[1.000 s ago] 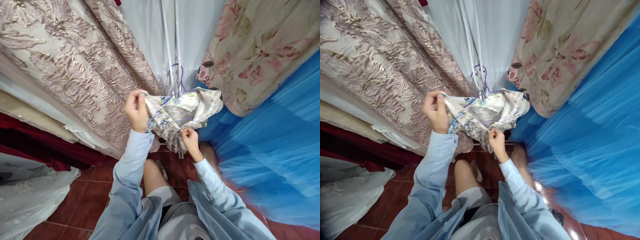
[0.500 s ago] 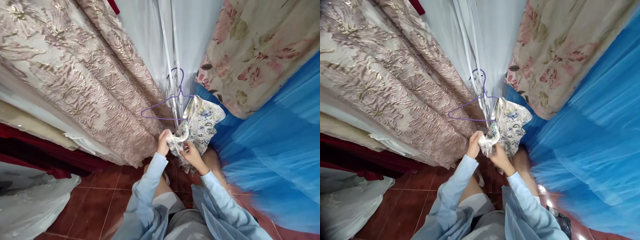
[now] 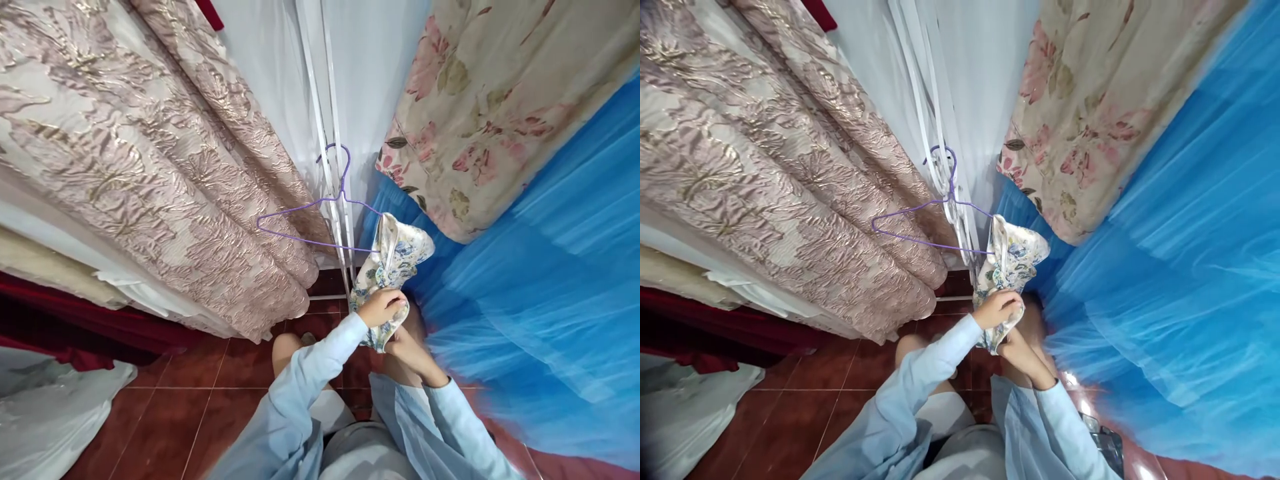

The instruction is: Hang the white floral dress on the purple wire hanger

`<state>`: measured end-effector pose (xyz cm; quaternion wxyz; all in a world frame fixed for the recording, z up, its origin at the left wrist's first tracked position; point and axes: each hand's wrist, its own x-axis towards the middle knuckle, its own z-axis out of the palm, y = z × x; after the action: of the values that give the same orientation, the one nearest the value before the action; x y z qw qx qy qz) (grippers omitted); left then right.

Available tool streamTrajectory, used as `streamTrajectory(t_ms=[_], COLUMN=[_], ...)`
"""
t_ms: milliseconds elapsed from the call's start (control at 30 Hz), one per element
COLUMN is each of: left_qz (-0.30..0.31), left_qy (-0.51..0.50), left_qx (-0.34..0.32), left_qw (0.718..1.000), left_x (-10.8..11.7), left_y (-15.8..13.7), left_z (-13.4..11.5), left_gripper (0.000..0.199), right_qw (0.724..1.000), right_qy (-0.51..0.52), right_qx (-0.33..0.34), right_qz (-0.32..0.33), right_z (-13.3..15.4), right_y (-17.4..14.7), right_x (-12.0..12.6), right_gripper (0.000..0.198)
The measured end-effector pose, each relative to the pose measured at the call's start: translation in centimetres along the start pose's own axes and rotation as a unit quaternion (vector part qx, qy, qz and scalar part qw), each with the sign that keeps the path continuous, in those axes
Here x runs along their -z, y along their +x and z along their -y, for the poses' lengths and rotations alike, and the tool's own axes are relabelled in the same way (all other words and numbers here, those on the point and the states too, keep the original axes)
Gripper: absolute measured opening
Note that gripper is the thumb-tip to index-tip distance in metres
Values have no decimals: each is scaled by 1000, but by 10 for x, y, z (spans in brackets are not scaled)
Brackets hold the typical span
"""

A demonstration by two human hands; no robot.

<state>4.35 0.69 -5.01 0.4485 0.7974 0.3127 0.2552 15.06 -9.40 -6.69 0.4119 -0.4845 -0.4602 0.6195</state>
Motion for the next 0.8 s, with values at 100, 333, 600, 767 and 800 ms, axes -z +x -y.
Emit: streamTrajectory(t_ms=[100, 333, 600, 767, 800], left_qz=[-5, 100, 102, -3, -22], left_qy=[16, -67, -217, -60, -54], left_qx=[3, 45, 141, 147, 147], left_qw=[1000, 992, 960, 987, 987], left_x=[-21, -24, 15, 49, 57], left_y=[-3, -15, -82, -105, -107], left_z=[14, 27, 36, 17, 14], left_gripper=[19, 31, 53, 22, 20], right_qw=[992, 988, 980, 918, 906], right_qy=[91, 123, -166, -324, -336], right_qx=[-50, -71, 98, 231, 257], right_qz=[-74, -62, 38, -3, -23], right_z=[-13, 4, 81, 138, 145], right_y=[-6, -19, -23, -13, -10], right_x=[9, 26, 50, 69, 71], right_gripper=[15, 40, 37, 23, 21])
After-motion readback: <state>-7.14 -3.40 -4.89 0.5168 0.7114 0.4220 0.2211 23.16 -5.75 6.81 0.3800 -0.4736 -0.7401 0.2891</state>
